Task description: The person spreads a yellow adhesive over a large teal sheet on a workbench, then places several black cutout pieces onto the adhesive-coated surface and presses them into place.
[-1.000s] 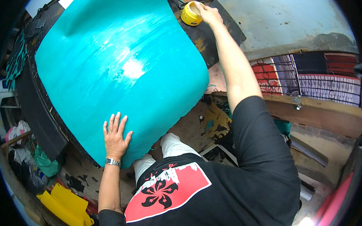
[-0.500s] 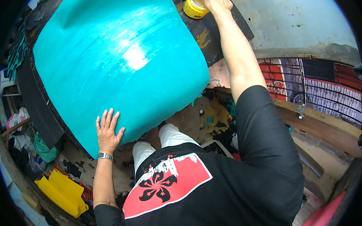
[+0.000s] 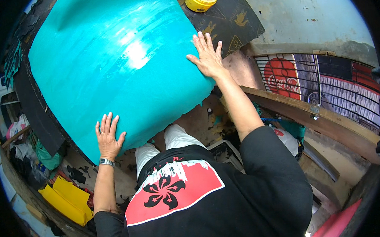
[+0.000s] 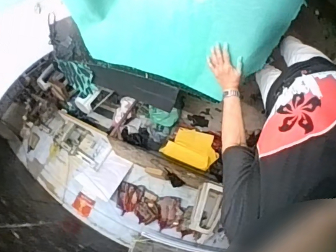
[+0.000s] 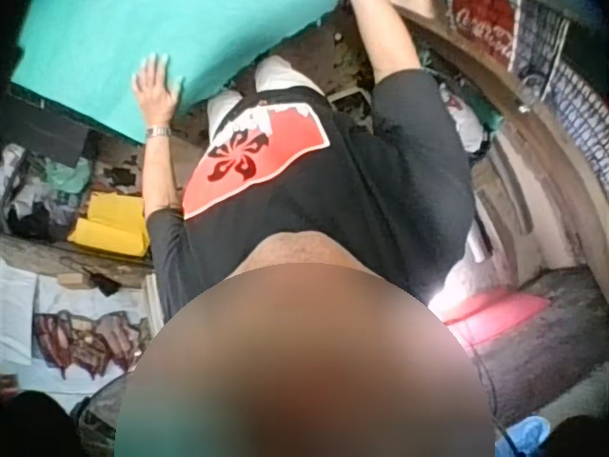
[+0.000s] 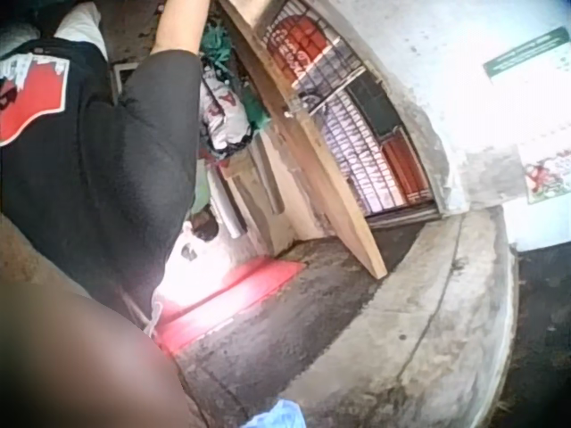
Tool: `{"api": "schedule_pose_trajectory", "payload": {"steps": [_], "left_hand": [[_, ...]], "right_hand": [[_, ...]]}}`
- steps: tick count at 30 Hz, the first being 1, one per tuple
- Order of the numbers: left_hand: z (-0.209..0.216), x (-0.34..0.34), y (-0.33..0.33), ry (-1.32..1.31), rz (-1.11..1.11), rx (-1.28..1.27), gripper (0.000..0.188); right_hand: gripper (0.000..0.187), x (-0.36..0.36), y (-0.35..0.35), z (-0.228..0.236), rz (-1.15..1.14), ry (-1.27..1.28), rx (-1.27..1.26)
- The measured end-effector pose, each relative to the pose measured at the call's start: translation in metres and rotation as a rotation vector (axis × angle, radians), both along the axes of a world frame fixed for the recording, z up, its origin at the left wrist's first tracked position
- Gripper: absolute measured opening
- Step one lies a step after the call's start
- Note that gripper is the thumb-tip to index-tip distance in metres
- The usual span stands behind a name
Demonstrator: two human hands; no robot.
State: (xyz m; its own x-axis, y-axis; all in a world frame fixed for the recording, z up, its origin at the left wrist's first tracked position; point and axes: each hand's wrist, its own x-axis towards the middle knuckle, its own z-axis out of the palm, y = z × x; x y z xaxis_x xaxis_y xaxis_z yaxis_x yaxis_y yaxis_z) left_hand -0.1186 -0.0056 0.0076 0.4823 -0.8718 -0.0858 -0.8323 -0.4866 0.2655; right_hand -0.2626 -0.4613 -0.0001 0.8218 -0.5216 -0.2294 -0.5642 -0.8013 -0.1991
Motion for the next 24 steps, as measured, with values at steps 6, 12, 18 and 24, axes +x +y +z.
{"api": "schedule_pose_trajectory", "payload": {"steps": [6, 12, 18, 24], "left_hand": [[0.001, 0.000, -0.001, -0.028, 0.001, -0.002, 0.064], [-0.003, 0.000, 0.002, -0.030, 0.012, -0.030, 0.063], [0.000, 0.000, 0.000, -0.056, 0.007, -0.024, 0.063], [0.004, -0.002, -0.001, -0.034, 0.019, -0.028, 0.063]], "right_hand": [[0.102, 0.024, -0.008, -0.008, -0.122, -0.025, -0.066], [0.107, 0.027, 0.011, -0.010, 0.111, 0.007, -0.232], [0.105, 0.055, 0.113, -0.008, 0.263, -0.036, -0.197], [0.102, 0.060, 0.135, -0.001, 0.213, 0.005, -0.036]]}}
